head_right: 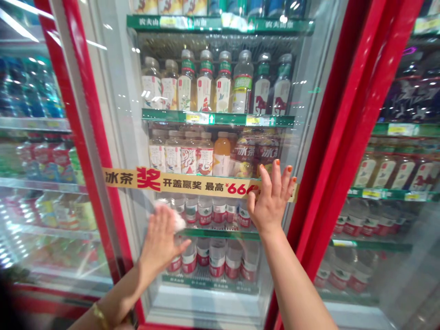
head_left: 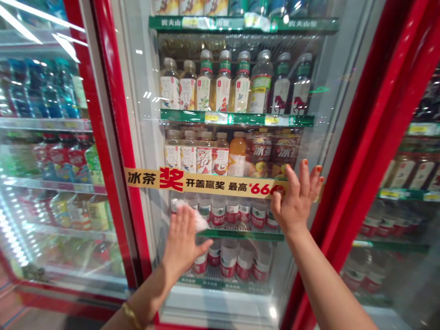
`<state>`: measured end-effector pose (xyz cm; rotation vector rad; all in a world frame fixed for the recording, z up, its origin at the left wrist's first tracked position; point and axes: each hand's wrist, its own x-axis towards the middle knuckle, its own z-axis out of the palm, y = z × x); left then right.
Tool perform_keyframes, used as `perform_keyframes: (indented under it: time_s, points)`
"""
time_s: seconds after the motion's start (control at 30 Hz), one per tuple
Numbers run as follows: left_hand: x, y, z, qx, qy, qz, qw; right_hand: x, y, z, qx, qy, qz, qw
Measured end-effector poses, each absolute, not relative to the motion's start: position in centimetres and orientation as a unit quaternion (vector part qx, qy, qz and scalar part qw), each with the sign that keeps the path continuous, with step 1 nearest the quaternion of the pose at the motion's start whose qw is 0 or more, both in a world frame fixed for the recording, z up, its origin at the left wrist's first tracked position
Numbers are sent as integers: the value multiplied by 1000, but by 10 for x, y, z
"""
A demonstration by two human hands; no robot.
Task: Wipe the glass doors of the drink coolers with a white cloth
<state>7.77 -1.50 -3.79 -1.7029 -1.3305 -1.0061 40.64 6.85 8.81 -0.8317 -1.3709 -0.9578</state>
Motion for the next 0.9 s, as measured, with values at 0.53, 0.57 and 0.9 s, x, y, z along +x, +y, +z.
perform_keyframes:
  time_s: [0.53,0.57,0.9]
  points:
    - [175,-3,-49,-731,-372,-380,428,407,68,93,-364,-600,-393,594]
    - [168,-7,-51,-741,-352,-387,421,408,66,94,-367,-608,-376,595]
    - [181,-74,-85,-724,-429,-539,-31,326,-71,-50,-357,-696,-11,624]
